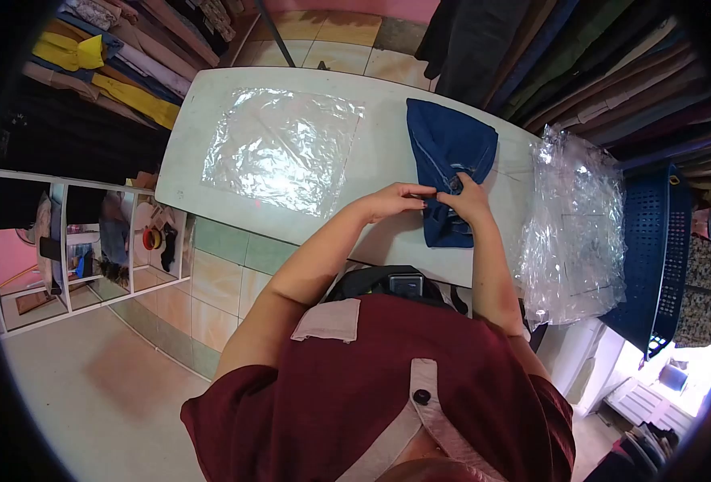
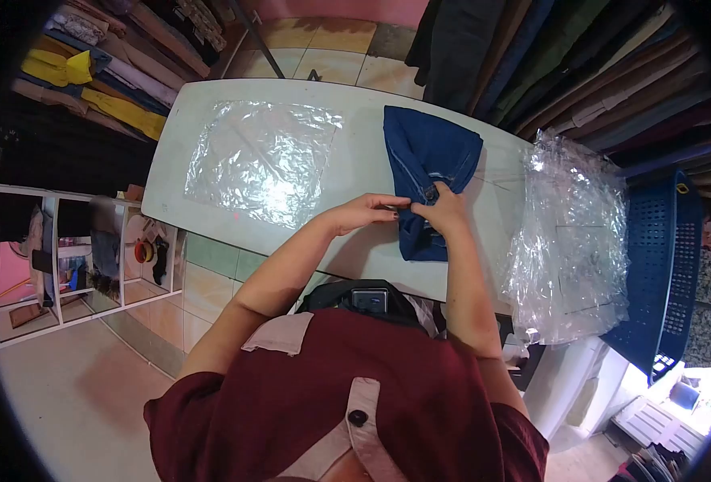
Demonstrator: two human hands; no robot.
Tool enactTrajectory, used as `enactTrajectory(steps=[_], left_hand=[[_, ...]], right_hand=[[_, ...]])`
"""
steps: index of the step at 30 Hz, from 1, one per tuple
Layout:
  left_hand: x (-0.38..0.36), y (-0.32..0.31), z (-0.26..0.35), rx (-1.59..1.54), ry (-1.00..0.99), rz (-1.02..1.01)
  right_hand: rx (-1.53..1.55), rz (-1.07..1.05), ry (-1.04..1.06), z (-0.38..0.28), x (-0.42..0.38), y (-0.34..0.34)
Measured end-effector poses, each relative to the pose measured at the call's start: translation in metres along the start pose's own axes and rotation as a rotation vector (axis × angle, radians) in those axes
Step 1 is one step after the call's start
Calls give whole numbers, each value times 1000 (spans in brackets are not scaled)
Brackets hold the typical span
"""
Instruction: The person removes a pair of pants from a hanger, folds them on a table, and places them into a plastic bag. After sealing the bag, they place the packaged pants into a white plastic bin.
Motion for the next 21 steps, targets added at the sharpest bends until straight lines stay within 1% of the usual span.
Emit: enactTrajectory(steps=[1,3,5,7,9,10,11,13,17,18,19,21], left_hand=[[-3,8,1,-3,-4,-2],[-24,57,15,455,-230,391],[-56,112,19,948,-523,809],[-85,137,3,1247,-267,1171],[-103,148,-10,1393,-233,1068],[-110,151,-12,1403,-242,1003],[-117,155,-13,1399,-237,1008],[-125,155,-15,1436,-269,848],[-135,156,-14,1399,-310,823],[-139,151,-6,1363,-381,841],[-140,153,-7,1361,-382,843],[-144,155,-5,1321,-476,841]], right_hand=[[27,2,-3,4,1,-1],[-9,-14,6,7,-1,2],[-36,-32,17,3,-9,6],[-93,-41,32,0,-22,9],[-125,-27,31,-4,-29,8],[-130,1,23,-4,-31,9],[-131,29,13,-5,-31,9],[-119,35,46,-3,-32,9],[-86,61,108,-4,-33,11],[-88,60,110,-4,-33,11],[-73,50,116,-4,-33,11],[-60,39,125,-3,-32,10]])
Point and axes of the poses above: each hand's wrist, its own x-axis towards the middle knuckle, its own y-axis out of the back of the hand, z = x × y, the point moved 6 cm from there along x, towards the middle knuckle, and after that the axes turned 8 degrees about -x, right-handed, at the moved point
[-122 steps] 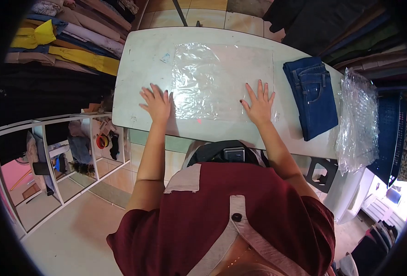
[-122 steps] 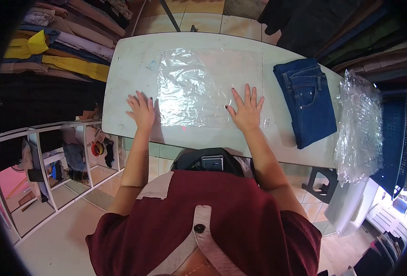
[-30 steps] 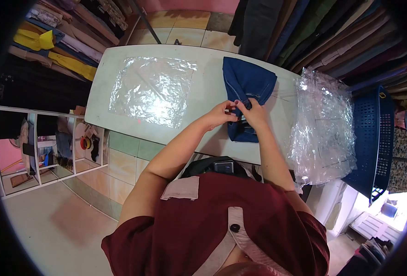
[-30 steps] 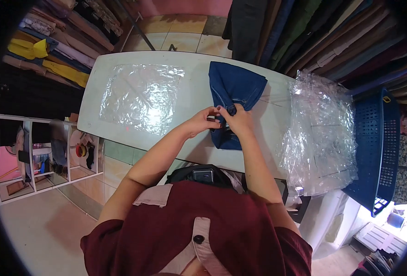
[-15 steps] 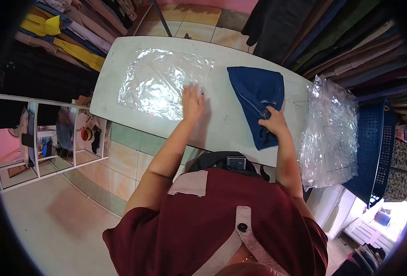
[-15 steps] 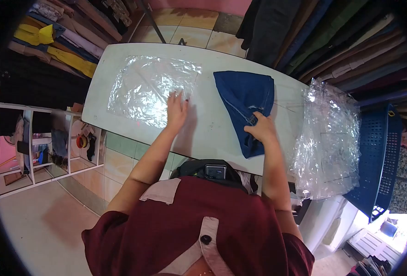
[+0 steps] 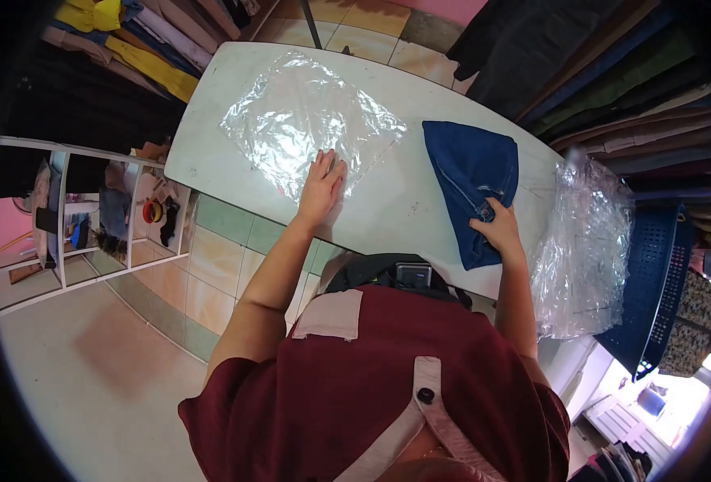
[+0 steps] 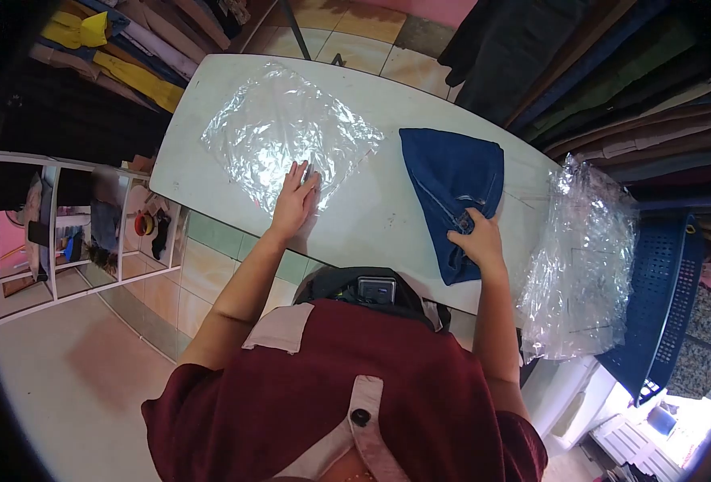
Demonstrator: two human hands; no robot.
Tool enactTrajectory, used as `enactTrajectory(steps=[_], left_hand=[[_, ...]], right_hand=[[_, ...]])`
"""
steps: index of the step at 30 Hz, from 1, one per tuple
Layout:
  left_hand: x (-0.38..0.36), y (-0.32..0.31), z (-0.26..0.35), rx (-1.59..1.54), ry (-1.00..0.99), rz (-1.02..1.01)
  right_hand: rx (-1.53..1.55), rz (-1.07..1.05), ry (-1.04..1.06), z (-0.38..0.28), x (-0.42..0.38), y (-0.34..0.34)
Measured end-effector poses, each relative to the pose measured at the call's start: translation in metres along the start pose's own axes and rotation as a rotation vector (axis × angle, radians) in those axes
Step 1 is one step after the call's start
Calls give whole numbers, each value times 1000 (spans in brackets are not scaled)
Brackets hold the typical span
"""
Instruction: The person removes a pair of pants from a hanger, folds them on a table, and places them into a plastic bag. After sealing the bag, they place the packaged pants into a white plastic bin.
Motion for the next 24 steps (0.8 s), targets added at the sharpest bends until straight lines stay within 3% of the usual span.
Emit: enactTrajectory(steps=[4,6,9,12,15,20,22,24], left_hand=[[3,5,2,-70,43,-15],[4,9,-6,-218,344,18],[4,13,-5,-371,224,-35],[6,12,-8,-224,140,-180],[14,25,-5,-309,53,-44],[24,42,2,-444,65,-42],[28,47,7,-473,72,-120],[30,54,15,-535,100,-157]], right_hand=[[-27,69,-10,9,3,-5],[-36,86,-23,13,3,-4],[19,98,26,14,2,-1],[68,106,102,11,-8,9],[140,106,240,-4,-22,29],[96,-165,512,-47,-41,48],[116,-159,607,-69,-39,50],[135,-349,733,-86,-32,31]])
Point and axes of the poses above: each hand's wrist, its own x-axis towards the middle knuckle, its own y-axis out of the back of the hand, z = x × y, the point moved 6 cm from there along x, towards the middle knuckle, and after that the axes turned 8 degrees about -x, right-handed, at the moved point
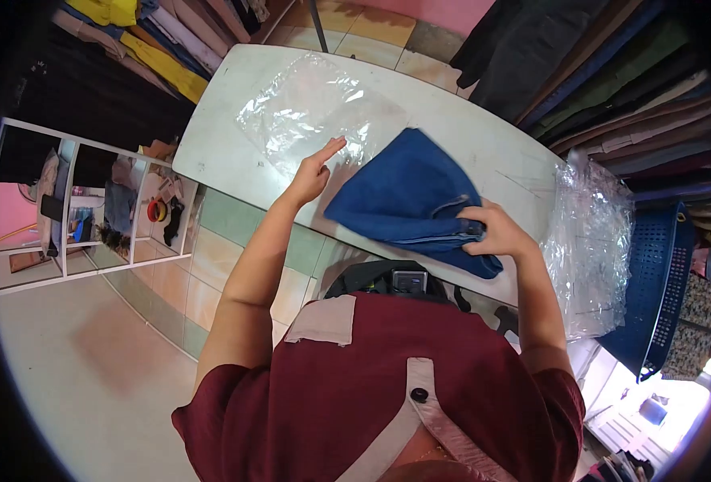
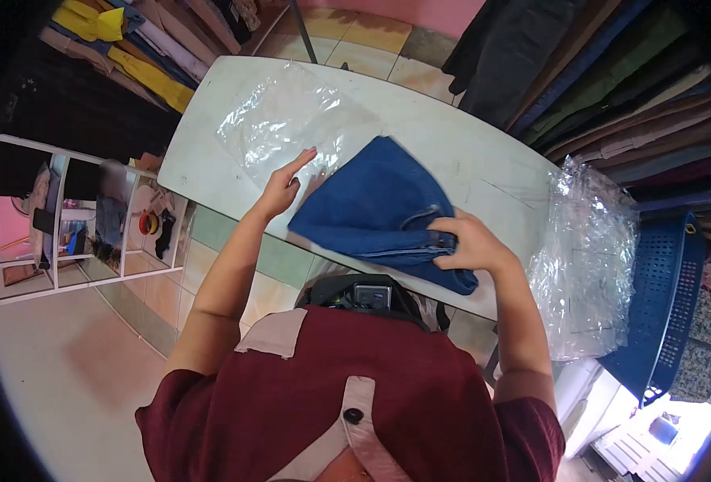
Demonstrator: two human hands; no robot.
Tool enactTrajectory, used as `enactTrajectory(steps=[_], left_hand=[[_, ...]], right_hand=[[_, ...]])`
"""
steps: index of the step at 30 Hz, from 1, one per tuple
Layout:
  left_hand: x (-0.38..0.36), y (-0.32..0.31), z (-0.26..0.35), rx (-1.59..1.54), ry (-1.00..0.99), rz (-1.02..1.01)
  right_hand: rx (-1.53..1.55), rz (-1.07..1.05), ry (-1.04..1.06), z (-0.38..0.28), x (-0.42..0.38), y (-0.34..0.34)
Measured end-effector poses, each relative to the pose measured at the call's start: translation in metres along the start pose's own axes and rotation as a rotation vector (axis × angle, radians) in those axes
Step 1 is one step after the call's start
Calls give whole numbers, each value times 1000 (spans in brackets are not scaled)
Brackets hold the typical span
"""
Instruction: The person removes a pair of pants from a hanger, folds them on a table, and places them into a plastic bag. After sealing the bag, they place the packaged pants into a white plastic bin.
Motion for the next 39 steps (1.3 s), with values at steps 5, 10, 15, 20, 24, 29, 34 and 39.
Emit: enactTrajectory(steps=[5,10,15,20,24,29,34,39], left_hand=[[-1,-6,16,-294,66,-142],[-9,-13,25,-178,33,-133],[0,-43,38,147,-6,-125],[12,-62,63,285,-118,-201],[9,-70,76,232,-155,-240],[-20,-50,80,304,-267,254],[-71,-73,-7,-546,254,637],[-48,-88,-25,-897,288,702]], right_hand=[[8,-80,7,10,31,-17],[-128,39,-119,21,37,-17],[-177,55,-167,19,44,-30],[-173,84,-193,22,56,-44],[-181,162,-310,13,59,-43],[-116,286,-354,19,63,-50],[-94,276,-472,21,66,-53],[-79,273,-496,21,74,-53]])
Point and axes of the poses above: each hand's wrist, its own x-axis towards the middle knuckle, its own y-axis out of the back of the hand, z = x × y, the point moved 6 cm from there along x, towards the middle knuckle, and after that the axes turned 8 degrees about -x, right-handed, at the moved point
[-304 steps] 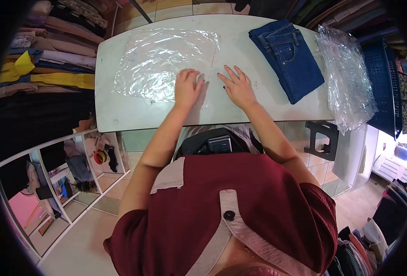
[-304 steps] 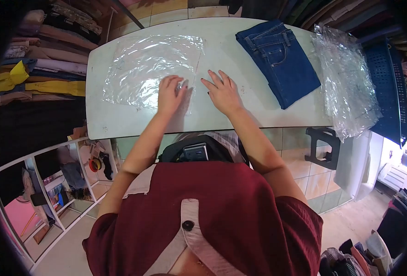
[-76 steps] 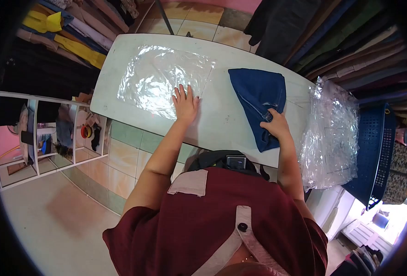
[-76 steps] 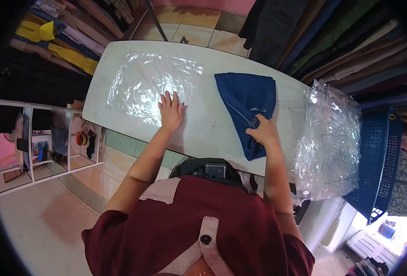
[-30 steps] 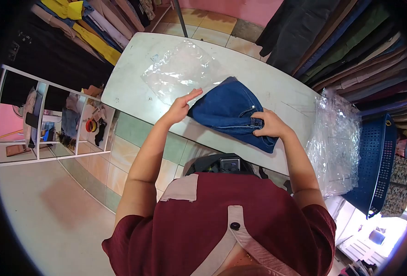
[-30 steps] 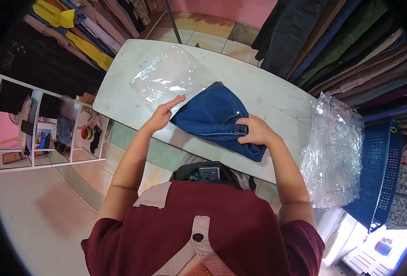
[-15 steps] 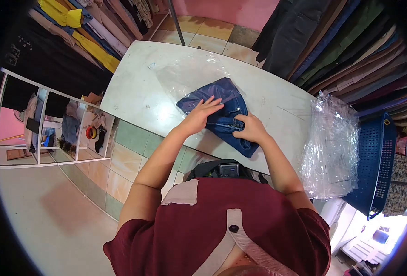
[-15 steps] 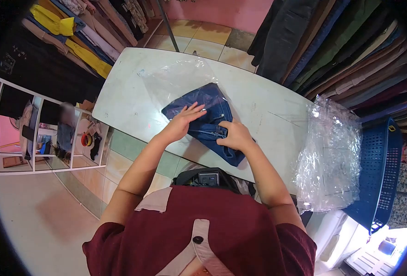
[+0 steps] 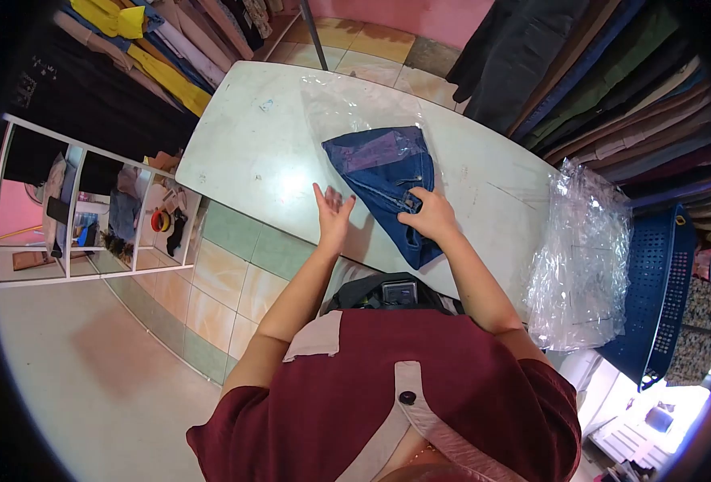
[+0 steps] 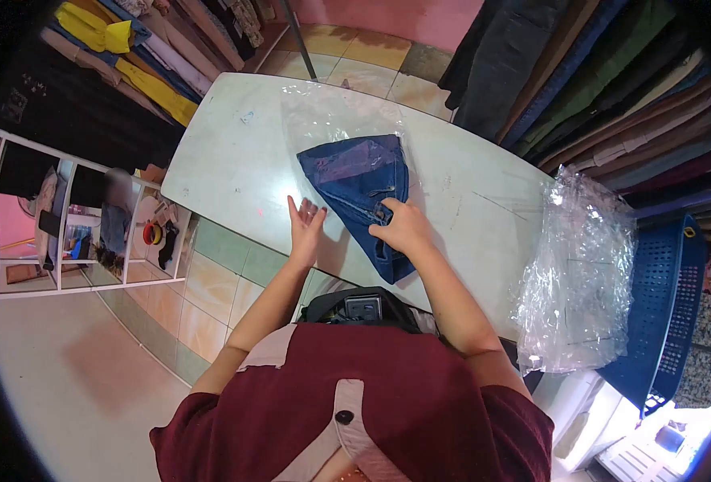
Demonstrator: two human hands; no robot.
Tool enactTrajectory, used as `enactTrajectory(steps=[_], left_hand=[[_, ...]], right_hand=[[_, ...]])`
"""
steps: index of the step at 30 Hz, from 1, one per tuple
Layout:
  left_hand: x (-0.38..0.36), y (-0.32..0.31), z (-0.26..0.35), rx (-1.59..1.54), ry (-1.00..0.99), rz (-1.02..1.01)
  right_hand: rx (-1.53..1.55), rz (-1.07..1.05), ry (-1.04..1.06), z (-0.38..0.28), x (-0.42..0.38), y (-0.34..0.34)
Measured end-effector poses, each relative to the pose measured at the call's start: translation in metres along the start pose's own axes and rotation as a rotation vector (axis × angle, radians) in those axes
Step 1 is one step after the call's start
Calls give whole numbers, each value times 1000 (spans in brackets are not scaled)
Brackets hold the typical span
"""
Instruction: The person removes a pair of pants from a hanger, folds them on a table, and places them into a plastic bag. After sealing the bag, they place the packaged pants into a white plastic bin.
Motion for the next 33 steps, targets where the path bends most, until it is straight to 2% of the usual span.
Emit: enactTrajectory(steps=[1,3,4,13,20,23,25,29,33], left_hand=[[10,3,-7,-3,-3,8],[28,10,-16,0,38,147],[33,11,-18,-89,52,188],[22,23,-9,-73,217,89],[17,46,-13,-153,303,175],[24,48,-8,-100,257,136],[31,37,-8,197,288,-190],[19,23,8,268,384,-397],[13,33,2,208,464,-310]], right_hand=[[-3,-5,7,-3,1,-1],[-17,11,-6,-8,4,-1],[-21,11,2,-12,7,0],[-39,17,43,-64,57,-4],[-104,-28,119,-82,72,-20],[-48,-40,127,-74,62,-14],[35,-76,147,-60,53,-11],[59,-19,99,-50,35,8],[-63,-130,79,-68,43,3]])
Point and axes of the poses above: each hand's wrist, its own x-axis towards the middle knuckle, its own y-axis out of the back of the hand, z = x × y, the point moved 6 cm from there along x, towards the middle knuckle, and after that the axes turned 8 degrees about -x, right-handed, at the moved point
